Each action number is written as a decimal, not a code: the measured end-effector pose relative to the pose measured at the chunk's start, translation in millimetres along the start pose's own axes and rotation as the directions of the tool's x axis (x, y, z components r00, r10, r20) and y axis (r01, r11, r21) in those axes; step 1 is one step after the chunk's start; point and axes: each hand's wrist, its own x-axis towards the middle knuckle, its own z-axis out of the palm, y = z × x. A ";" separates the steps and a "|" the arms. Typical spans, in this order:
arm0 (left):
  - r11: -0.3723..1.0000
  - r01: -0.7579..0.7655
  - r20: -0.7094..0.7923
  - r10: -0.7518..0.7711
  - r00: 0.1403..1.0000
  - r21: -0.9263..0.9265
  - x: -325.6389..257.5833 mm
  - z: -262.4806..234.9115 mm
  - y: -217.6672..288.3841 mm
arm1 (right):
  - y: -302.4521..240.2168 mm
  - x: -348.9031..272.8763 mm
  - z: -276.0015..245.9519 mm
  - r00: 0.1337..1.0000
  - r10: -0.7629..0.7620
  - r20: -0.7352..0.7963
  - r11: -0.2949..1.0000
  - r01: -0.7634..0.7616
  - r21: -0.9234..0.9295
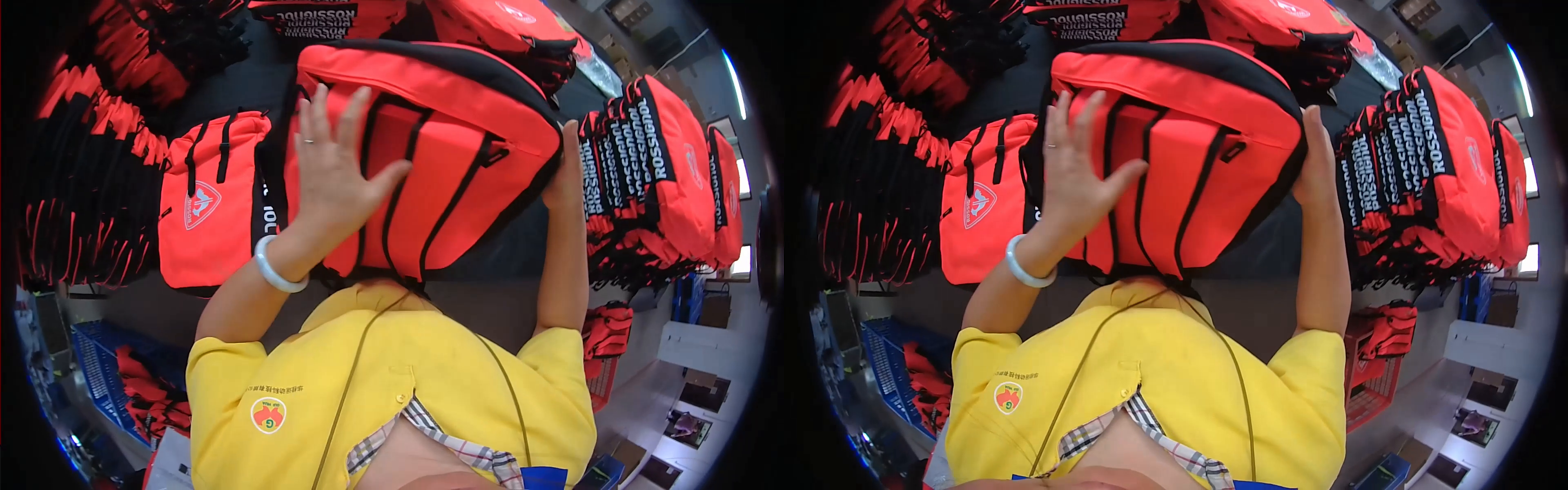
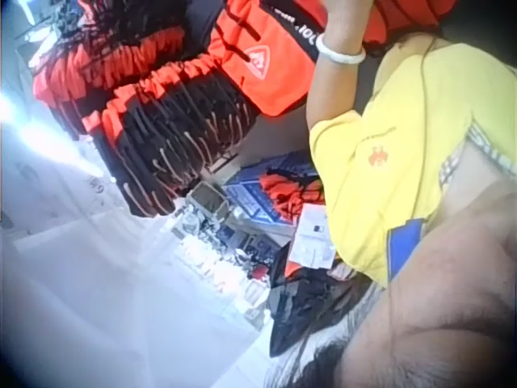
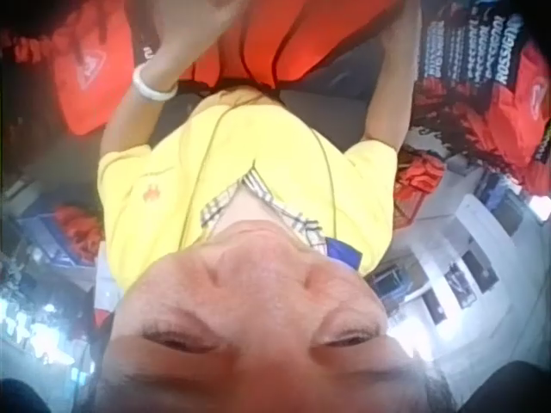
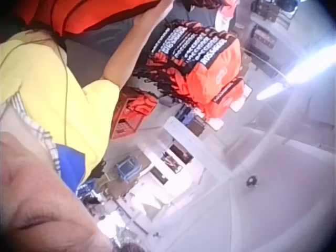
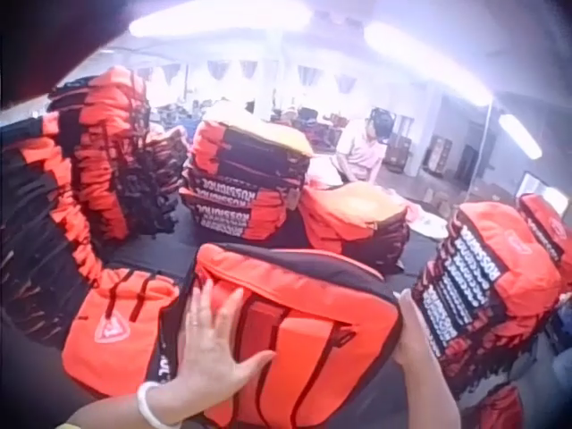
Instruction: The person is inspecting and folding red Rossignol bags at a factory workstation.
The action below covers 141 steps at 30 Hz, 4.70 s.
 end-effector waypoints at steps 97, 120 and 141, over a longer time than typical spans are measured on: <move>0.929 0.018 0.921 0.363 0.139 -0.369 -110.6 78.8 105.8 | 97.1 -0.3 -1.4 0.801 0.503 0.325 0.385 0.129 -0.914; 0.896 0.040 0.857 0.408 0.314 -0.441 -110.8 122.4 122.0 | 81.1 -24.8 -37.4 0.797 0.600 -0.068 0.545 -0.469 -0.695; 0.828 -0.245 0.845 0.531 0.056 -0.504 -118.0 108.8 138.5 | 108.1 -42.6 -85.8 0.696 0.717 -0.049 0.574 -0.628 -0.527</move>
